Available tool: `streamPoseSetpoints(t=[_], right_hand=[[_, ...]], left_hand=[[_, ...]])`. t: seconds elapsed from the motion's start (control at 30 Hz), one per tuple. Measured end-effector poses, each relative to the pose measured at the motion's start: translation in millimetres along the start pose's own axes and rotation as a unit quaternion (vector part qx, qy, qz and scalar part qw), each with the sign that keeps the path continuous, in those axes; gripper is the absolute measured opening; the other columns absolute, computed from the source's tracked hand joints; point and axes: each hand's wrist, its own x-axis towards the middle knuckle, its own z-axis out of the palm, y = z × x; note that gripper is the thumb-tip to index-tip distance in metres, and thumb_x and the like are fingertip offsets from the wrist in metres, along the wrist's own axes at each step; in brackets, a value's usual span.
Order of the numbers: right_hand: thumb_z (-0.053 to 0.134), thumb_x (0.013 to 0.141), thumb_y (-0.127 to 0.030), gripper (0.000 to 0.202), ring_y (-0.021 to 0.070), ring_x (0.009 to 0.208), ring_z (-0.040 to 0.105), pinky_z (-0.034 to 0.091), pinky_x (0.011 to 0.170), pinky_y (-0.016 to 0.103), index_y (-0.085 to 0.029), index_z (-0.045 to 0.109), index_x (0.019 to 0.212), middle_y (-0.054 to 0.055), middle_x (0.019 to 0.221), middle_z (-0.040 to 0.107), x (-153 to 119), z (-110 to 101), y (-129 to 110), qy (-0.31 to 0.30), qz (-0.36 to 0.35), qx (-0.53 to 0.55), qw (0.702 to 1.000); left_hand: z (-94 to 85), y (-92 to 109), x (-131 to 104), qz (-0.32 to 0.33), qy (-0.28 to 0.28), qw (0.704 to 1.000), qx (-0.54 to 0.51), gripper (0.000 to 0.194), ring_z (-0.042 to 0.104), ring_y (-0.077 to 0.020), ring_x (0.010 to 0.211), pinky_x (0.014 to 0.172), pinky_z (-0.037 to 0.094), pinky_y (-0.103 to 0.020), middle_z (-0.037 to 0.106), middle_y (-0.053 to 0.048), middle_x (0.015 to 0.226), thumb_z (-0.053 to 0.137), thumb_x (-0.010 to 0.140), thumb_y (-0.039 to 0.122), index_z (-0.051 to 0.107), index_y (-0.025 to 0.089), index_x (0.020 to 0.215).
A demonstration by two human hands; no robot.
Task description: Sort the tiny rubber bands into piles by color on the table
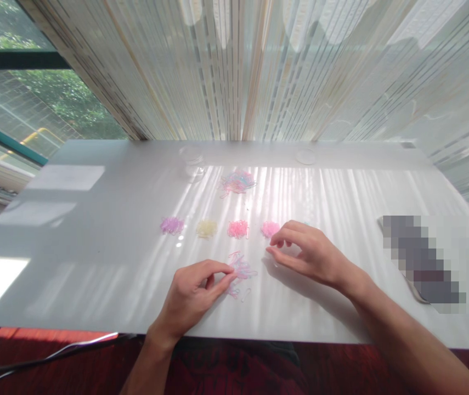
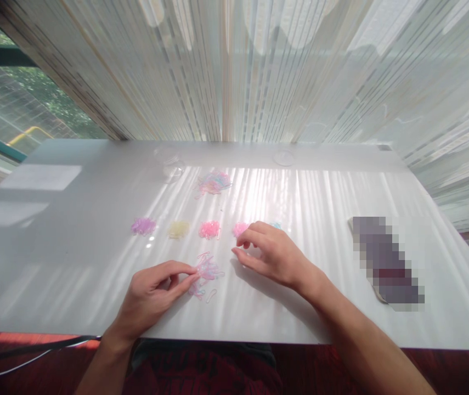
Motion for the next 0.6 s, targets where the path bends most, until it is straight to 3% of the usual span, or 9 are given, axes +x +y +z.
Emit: streamPoseSetpoints(t=[0.13,0.27,0.6], right_hand=[[0.064,0.103,-0.032,0.015,0.0175,0.079,0.066,0.054,0.071,0.029,-0.019,0.07,0.109,0.005,0.088,0.072,-0.7,9.9,-12.6,-0.045,-0.058,0.087,0.994],[0.061,0.105,-0.03,0.016,0.0168,0.081,0.067,0.055,0.075,0.028,-0.018,0.072,0.107,0.006,0.092,0.074,-0.8,16.5,-22.8,-0.078,-0.076,0.143,0.984],[0.058,0.106,-0.025,0.016,0.0167,0.08,0.065,0.054,0.074,0.028,-0.017,0.072,0.103,0.007,0.089,0.073,-0.6,14.7,-21.0,-0.061,-0.084,0.14,0.985]], left_hand=[[2.5,5.5,1.6,0.037,-0.009,0.999,0.0,0.01,0.062,-0.0098,0.056,0.055,0.051,-0.02,0.079,-0.002,0.079,0.072,0.098,0.027,0.076,0.018,0.093],[6.0,7.7,2.0,0.058,-0.021,0.998,0.003,0.005,0.062,-0.0093,0.057,0.058,0.052,-0.02,0.08,-0.001,0.082,0.075,0.096,0.024,0.076,0.019,0.097],[5.0,5.6,2.4,0.04,-0.037,0.998,-0.028,0.008,0.064,-0.0088,0.062,0.06,0.051,-0.018,0.078,0.0,0.084,0.071,0.095,0.014,0.075,0.019,0.099]])
